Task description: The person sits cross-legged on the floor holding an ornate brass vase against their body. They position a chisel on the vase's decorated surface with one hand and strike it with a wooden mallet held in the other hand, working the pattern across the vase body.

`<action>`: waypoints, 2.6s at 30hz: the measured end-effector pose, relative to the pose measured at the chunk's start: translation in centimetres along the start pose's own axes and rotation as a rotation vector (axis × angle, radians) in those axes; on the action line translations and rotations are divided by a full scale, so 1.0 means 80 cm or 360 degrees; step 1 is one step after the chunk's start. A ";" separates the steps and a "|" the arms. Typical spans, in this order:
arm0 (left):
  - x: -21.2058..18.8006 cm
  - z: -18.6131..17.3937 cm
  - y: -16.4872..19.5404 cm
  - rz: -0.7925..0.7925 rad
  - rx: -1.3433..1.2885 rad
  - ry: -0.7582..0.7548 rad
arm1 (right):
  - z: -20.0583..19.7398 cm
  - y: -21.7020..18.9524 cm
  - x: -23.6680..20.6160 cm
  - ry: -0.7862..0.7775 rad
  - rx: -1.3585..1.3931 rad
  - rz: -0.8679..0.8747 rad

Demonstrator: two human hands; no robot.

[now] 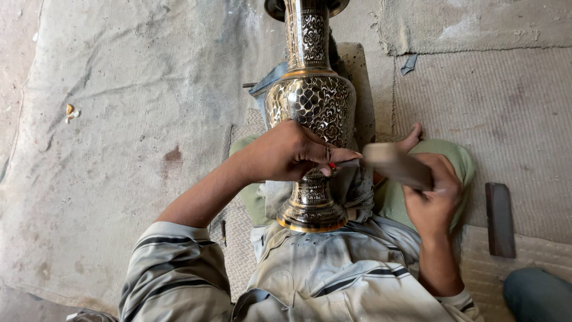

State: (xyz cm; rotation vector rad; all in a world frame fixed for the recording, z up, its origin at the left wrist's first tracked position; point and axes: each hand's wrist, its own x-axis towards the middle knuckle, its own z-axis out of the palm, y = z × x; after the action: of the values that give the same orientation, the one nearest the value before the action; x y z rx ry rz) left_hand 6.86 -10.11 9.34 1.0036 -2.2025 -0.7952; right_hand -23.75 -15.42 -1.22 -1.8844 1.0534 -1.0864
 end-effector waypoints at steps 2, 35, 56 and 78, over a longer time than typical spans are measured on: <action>0.001 0.000 -0.001 -0.0020 0.0012 -0.0023 | 0.004 0.003 -0.004 0.0124 0.0675 0.0264; 0.005 -0.002 -0.010 -0.0034 0.0113 -0.0068 | 0.013 -0.004 -0.022 0.0015 -0.0362 -0.0095; 0.011 -0.006 -0.018 0.0023 0.0076 -0.0146 | 0.014 -0.001 -0.033 0.0145 0.0451 0.0423; -0.033 0.013 -0.018 0.0256 -0.0044 0.0083 | 0.011 0.003 -0.034 -0.0061 -0.0814 -0.0113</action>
State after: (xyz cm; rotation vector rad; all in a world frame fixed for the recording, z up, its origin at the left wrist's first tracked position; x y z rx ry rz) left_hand 8.19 -8.44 6.94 0.8125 -2.1894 -0.7163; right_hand -23.91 -12.93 -2.67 -2.3446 1.3438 -0.8664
